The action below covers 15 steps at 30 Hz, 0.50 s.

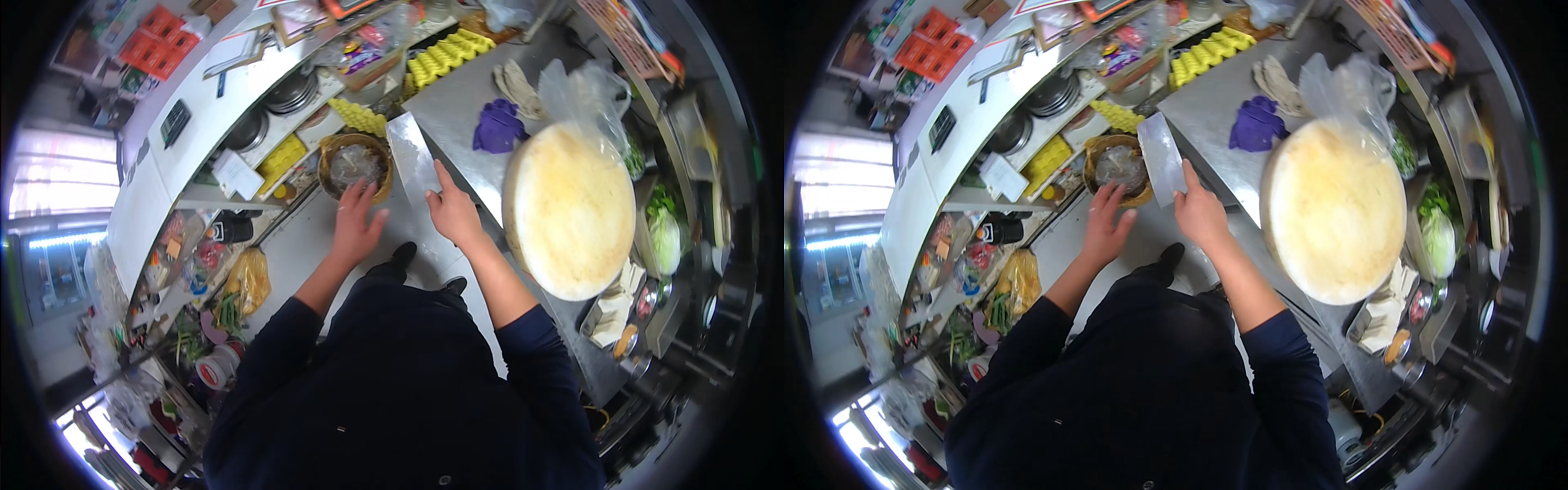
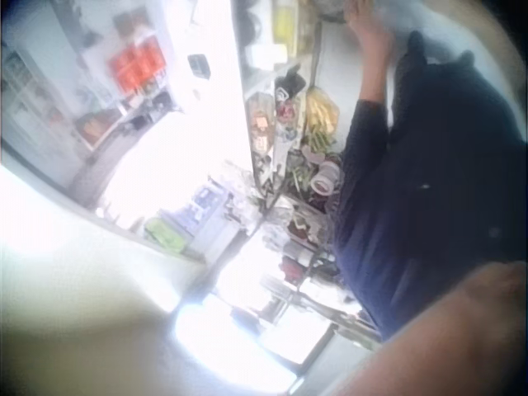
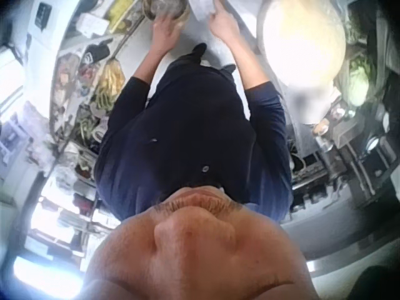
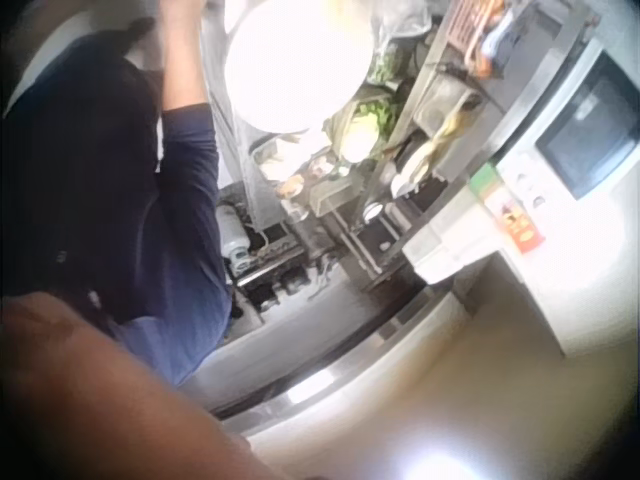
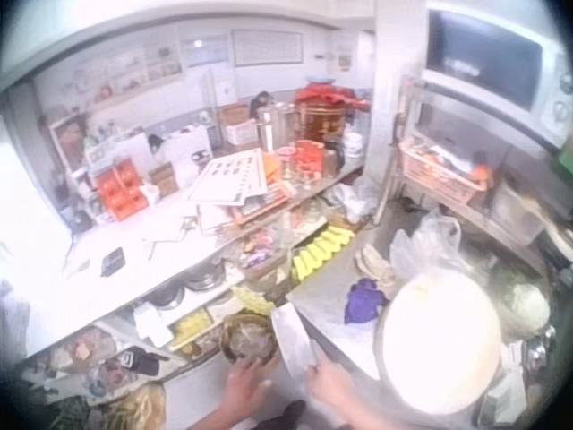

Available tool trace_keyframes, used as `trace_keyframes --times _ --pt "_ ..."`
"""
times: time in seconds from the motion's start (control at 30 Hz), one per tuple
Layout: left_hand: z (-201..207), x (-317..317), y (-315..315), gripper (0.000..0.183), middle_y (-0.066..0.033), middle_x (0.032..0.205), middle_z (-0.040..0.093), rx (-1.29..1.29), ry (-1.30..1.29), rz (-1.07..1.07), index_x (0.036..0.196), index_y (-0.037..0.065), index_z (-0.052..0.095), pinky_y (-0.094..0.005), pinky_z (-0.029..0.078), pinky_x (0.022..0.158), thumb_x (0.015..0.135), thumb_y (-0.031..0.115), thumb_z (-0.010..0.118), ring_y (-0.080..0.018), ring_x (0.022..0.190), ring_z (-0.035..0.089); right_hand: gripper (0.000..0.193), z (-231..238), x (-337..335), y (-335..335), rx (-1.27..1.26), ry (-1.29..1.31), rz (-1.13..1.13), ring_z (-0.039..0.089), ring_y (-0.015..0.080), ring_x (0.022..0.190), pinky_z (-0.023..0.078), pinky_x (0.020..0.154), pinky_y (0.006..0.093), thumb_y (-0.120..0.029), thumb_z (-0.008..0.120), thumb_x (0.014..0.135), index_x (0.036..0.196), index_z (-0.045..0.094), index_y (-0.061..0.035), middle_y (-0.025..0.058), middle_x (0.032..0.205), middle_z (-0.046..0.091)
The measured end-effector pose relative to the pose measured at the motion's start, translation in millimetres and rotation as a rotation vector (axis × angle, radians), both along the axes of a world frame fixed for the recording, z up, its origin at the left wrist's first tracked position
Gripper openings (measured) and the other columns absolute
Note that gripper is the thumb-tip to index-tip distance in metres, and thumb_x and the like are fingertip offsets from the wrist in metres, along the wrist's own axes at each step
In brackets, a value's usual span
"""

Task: The person slices a block of tofu into uniform rectangular pieces using a cleaver on a round cutting board, then places the slices into a metal tray. The person also handles a small red sausage-like item, unwrapping it and cutting it into small pieces.

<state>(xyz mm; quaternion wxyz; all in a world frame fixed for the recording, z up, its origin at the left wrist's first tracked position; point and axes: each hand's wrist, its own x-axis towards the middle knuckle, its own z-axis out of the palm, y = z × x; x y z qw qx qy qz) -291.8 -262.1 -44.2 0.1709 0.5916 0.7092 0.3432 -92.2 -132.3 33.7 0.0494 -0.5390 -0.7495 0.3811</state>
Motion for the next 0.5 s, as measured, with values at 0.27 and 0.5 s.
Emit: trace_keyframes --times 0.27,0.5 --pt "35 -3 34 0.055 -0.0159 0.172 0.025 -0.072 0.115 -0.173 0.159 0.021 0.047 -0.0636 0.009 0.125 0.109 0.044 0.041 -0.0528 0.156 0.013 0.062 40 -60 39 -0.405 -0.022 0.143 0.061 0.0215 0.053 0.051 0.05 0.0379 -0.017 0.056 0.101 0.16 0.039 -0.0093 0.0148 0.082 0.068" --pt "15 -53 56 0.051 -0.0151 0.173 0.023 -0.055 0.087 -0.103 0.153 0.029 0.055 -0.0694 0.007 0.123 0.111 0.048 0.034 -0.055 0.155 0.014 0.063 69 -59 52 -0.611 0.089 0.131 0.053 0.0149 0.059 0.047 0.046 0.0325 -0.014 0.059 0.101 0.161 0.039 -0.0087 0.0048 0.08 0.058"
